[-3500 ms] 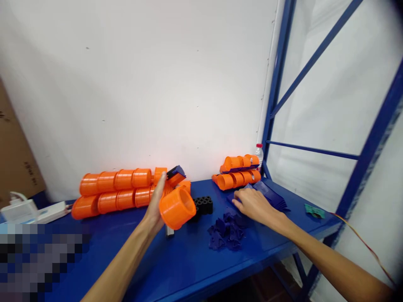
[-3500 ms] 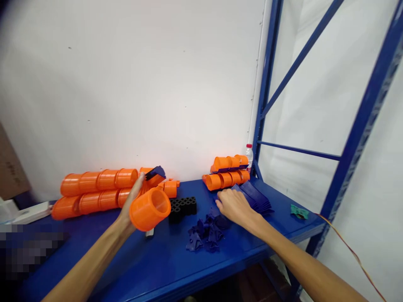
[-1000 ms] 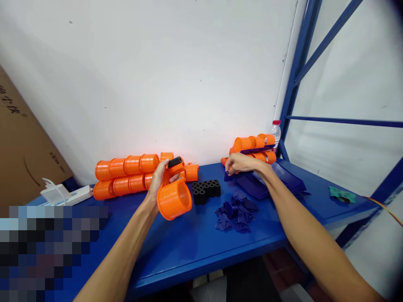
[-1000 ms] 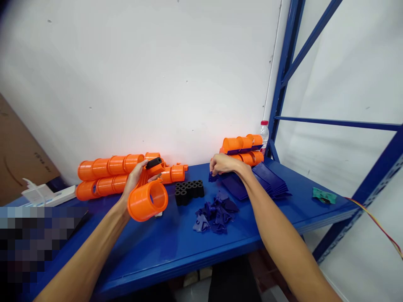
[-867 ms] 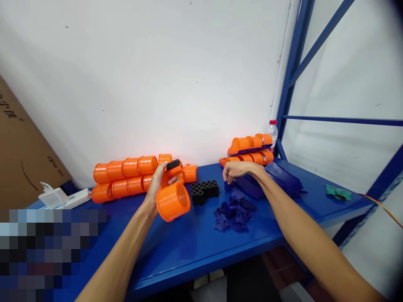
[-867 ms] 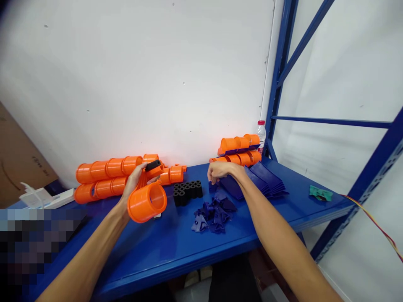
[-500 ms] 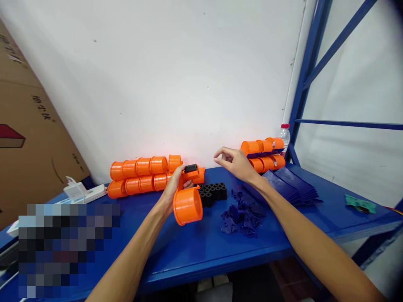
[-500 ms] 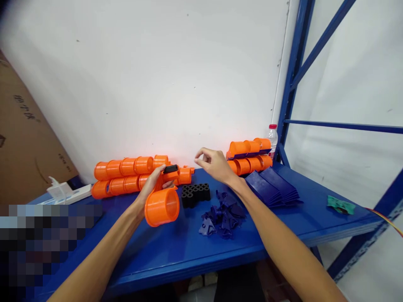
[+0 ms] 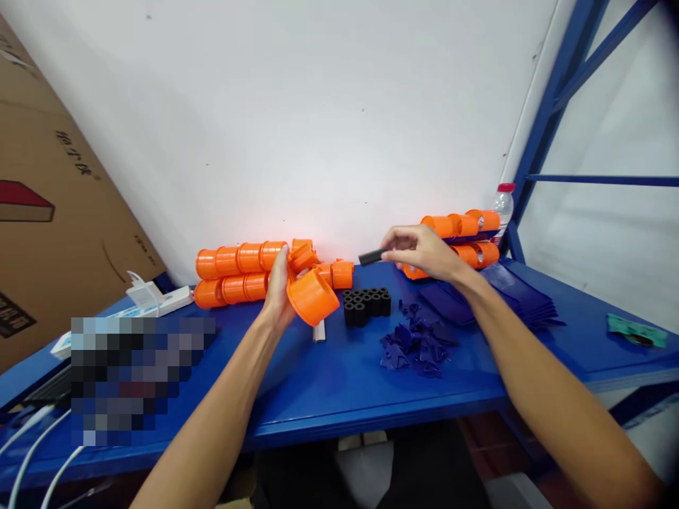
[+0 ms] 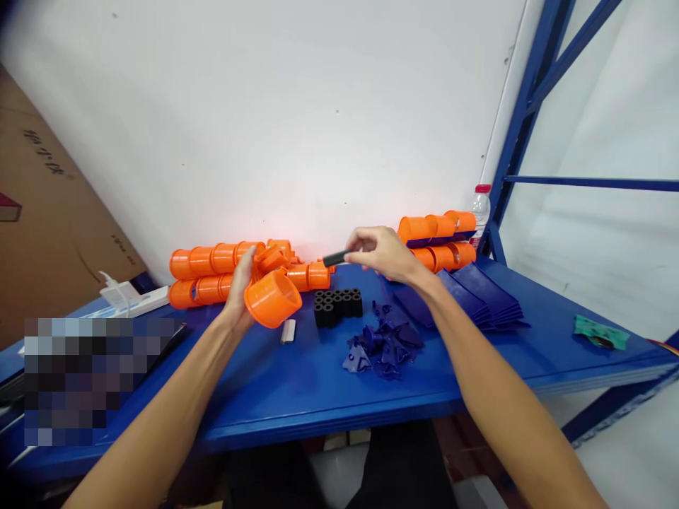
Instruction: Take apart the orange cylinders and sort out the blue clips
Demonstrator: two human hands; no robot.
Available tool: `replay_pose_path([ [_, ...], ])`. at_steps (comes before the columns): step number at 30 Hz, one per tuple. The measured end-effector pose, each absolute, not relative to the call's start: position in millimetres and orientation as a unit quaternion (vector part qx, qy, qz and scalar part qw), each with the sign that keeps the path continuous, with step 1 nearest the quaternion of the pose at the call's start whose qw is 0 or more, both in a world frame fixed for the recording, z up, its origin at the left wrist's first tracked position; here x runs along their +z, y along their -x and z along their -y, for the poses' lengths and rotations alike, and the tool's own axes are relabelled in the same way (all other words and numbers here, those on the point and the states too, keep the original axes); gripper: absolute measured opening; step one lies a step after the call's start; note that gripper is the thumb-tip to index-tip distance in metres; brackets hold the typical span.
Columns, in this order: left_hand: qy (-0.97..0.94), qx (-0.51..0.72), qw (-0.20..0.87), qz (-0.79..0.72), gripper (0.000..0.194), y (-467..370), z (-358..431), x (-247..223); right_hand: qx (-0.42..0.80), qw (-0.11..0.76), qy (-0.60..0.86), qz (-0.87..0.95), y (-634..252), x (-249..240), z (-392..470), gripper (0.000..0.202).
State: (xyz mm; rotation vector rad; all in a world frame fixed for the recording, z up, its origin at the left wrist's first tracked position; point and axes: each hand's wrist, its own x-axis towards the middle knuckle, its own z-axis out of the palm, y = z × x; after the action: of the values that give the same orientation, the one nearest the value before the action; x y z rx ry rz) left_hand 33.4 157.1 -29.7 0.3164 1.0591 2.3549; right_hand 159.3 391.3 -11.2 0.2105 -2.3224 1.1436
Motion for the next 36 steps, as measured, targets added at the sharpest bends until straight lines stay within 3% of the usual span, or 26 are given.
replay_pose_path([
  [4,-0.114,0.886,0.226,-0.389,0.033,-27.4,-153.3,-27.9,0.325,0.139,-0.05,0.934,-165.9,-8.7,-398.6,0.016],
  [12,-0.106,0.876,0.229,-0.41,0.035,-32.0,-157.3,-29.6,0.239,0.03,-0.075,0.968,-159.8,-26.3,-367.2,0.008],
  [20,-0.113,0.887,0.236,-0.379,0.031,-27.5,-156.1,-30.4,0.129,0.062,-0.089,0.986,-153.1,-38.9,-353.4,0.005],
  [32,-0.138,0.88,0.264,-0.371,0.035,-24.3,-154.4,-34.8,0.12,0.055,-0.057,0.99,-148.3,-43.2,-351.8,0.008],
  [36,-0.145,0.879,0.259,-0.372,0.037,-23.5,-155.0,-35.9,0.086,0.079,-0.064,0.991,-153.3,-40.8,-347.2,0.019],
])
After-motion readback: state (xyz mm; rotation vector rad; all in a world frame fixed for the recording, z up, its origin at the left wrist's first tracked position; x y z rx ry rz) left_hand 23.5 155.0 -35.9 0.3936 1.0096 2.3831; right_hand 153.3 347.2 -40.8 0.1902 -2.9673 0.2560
